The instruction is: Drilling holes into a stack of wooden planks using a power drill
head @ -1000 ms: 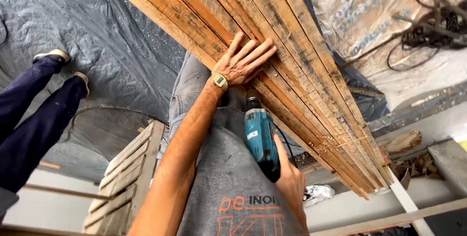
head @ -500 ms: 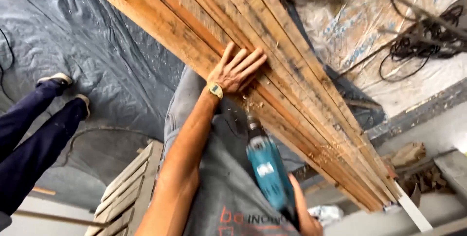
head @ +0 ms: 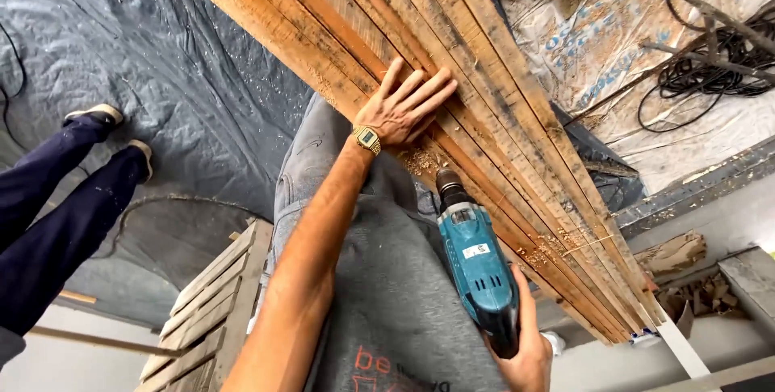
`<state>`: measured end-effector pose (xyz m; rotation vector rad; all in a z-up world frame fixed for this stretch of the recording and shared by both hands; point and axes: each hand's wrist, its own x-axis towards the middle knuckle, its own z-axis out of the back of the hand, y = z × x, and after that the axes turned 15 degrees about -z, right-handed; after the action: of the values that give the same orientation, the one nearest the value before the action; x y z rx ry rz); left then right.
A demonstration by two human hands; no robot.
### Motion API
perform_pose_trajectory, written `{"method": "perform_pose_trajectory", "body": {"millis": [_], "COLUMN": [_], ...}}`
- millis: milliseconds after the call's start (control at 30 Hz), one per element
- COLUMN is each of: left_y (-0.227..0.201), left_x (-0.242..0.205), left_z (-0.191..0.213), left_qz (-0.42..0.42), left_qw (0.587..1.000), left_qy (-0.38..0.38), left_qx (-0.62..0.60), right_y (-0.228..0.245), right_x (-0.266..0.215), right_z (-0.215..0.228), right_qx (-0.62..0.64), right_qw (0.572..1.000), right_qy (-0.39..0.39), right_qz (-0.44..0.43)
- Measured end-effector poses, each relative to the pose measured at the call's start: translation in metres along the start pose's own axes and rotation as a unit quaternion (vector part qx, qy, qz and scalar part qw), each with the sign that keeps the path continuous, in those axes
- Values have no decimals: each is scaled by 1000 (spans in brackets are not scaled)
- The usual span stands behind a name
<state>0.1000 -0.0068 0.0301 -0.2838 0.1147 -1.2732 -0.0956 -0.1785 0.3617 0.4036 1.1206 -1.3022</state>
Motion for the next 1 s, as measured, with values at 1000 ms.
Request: {"method": "perform_pose_trajectory", "body": {"millis": [1000], "left_y": [-9], "left_x": [0], "left_z": [-12], "left_qz": [10], "left_qw": [1000], "left_qy": [20], "left_qx": [13], "right_y": [111], "right_x": [-11], "right_z": [17], "right_qx": [-88], "right_qw": [980], "right_qy": [92], "right_qz": [-154]}}
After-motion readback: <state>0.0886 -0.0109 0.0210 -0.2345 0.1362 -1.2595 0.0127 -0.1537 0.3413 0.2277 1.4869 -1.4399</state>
